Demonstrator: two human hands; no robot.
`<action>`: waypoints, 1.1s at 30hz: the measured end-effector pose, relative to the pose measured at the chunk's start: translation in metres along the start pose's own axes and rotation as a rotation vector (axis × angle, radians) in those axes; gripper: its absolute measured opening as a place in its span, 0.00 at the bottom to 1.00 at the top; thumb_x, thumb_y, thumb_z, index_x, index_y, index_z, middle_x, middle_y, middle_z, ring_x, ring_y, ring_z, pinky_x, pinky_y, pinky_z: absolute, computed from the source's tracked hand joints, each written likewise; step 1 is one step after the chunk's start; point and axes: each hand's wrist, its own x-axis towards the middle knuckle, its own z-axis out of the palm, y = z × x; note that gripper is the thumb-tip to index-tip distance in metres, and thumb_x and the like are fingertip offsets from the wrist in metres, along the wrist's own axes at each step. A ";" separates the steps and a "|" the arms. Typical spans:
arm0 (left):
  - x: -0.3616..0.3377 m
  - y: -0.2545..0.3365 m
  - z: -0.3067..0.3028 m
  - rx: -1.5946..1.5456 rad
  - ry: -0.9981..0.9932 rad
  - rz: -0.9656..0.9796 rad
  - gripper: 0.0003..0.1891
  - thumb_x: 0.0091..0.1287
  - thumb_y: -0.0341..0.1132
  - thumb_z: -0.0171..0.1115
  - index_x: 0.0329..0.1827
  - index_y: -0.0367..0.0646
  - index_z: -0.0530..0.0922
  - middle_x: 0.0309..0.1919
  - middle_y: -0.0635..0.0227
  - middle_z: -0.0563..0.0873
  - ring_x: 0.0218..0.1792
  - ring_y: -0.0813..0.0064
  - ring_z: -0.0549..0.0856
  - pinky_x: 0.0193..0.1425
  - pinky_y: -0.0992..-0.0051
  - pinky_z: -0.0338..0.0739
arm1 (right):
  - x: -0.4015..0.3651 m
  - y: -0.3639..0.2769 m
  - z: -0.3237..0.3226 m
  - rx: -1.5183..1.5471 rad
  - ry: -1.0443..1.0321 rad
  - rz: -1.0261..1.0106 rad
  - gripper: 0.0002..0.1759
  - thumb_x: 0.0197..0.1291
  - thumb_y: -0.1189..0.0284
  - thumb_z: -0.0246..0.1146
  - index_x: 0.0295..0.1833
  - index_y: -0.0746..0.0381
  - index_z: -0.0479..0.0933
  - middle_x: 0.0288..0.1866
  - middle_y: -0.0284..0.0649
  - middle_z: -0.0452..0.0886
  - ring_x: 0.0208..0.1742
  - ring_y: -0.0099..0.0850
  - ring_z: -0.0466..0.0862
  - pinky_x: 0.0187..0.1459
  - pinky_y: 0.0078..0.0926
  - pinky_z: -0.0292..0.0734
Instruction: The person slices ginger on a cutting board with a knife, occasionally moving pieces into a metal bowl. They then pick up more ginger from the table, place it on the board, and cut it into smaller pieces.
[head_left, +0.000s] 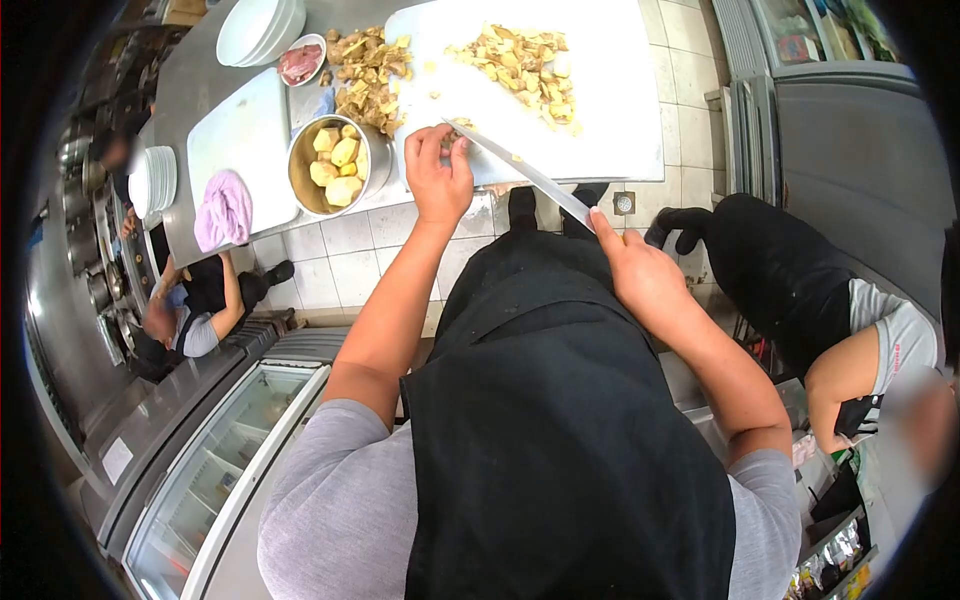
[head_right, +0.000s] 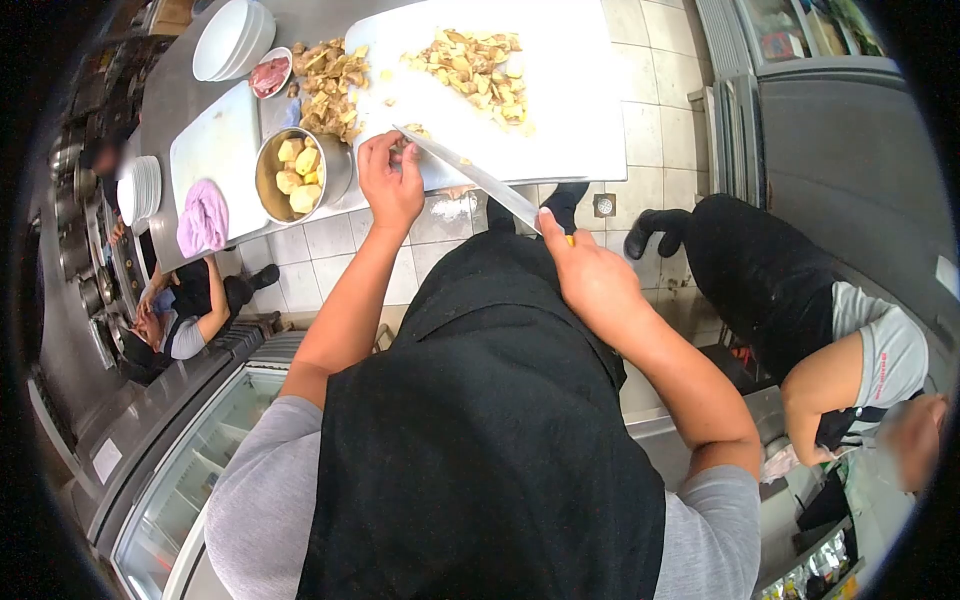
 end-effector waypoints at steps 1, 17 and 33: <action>0.001 0.001 -0.001 0.001 0.003 -0.002 0.14 0.77 0.28 0.78 0.62 0.40 0.90 0.57 0.56 0.85 0.44 0.64 0.88 0.51 0.66 0.88 | 0.002 -0.001 0.000 0.017 0.003 -0.001 0.41 0.83 0.75 0.55 0.98 0.52 0.61 0.56 0.59 0.86 0.48 0.62 0.94 0.51 0.60 0.91; 0.001 0.000 -0.011 0.022 -0.061 0.021 0.15 0.72 0.27 0.81 0.60 0.40 0.90 0.57 0.55 0.88 0.51 0.58 0.90 0.53 0.63 0.87 | 0.077 0.000 0.026 0.381 0.163 -0.185 0.41 0.83 0.78 0.60 0.97 0.55 0.61 0.66 0.68 0.89 0.62 0.69 0.90 0.65 0.65 0.85; 0.004 0.000 -0.010 -0.029 -0.074 0.040 0.17 0.70 0.25 0.81 0.60 0.38 0.89 0.54 0.53 0.88 0.50 0.54 0.90 0.55 0.61 0.88 | 0.000 0.001 -0.037 -0.037 -0.034 -0.018 0.43 0.80 0.78 0.57 0.98 0.50 0.63 0.55 0.58 0.87 0.49 0.61 0.95 0.53 0.60 0.91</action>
